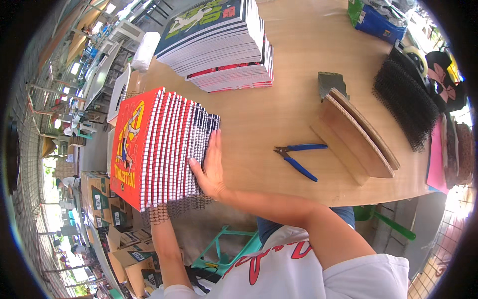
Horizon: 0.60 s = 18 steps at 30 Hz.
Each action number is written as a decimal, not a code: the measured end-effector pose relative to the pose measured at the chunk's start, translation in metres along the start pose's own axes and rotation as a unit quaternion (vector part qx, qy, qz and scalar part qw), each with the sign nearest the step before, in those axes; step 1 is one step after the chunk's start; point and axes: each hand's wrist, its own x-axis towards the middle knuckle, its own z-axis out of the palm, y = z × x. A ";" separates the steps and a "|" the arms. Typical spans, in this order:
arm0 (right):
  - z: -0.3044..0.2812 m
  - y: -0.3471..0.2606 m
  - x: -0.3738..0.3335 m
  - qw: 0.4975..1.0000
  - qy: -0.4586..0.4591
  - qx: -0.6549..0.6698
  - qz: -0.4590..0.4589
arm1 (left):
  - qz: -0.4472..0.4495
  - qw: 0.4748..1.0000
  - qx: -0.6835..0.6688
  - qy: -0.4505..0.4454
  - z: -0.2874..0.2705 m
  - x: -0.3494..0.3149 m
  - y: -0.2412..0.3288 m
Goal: The person organizes a stack of notebooks on a desk, then uses pliers to clip and adjust the wire binding on the notebooks one by one.
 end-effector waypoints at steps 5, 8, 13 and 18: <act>-0.008 -0.007 0.014 0.998 -0.050 -0.023 0.041 | 0.015 0.999 -0.021 0.023 0.000 0.019 -0.004; -0.103 -0.068 0.009 0.923 -0.195 -0.317 -0.095 | 0.030 0.997 -0.036 0.057 -0.008 0.026 -0.014; -0.256 -0.071 -0.011 0.756 -0.212 -0.602 -0.144 | 0.105 0.984 -0.012 0.142 -0.001 0.002 -0.025; -0.328 -0.066 0.014 0.786 -0.139 -0.578 -0.166 | 0.138 0.966 0.118 0.183 0.049 -0.111 -0.037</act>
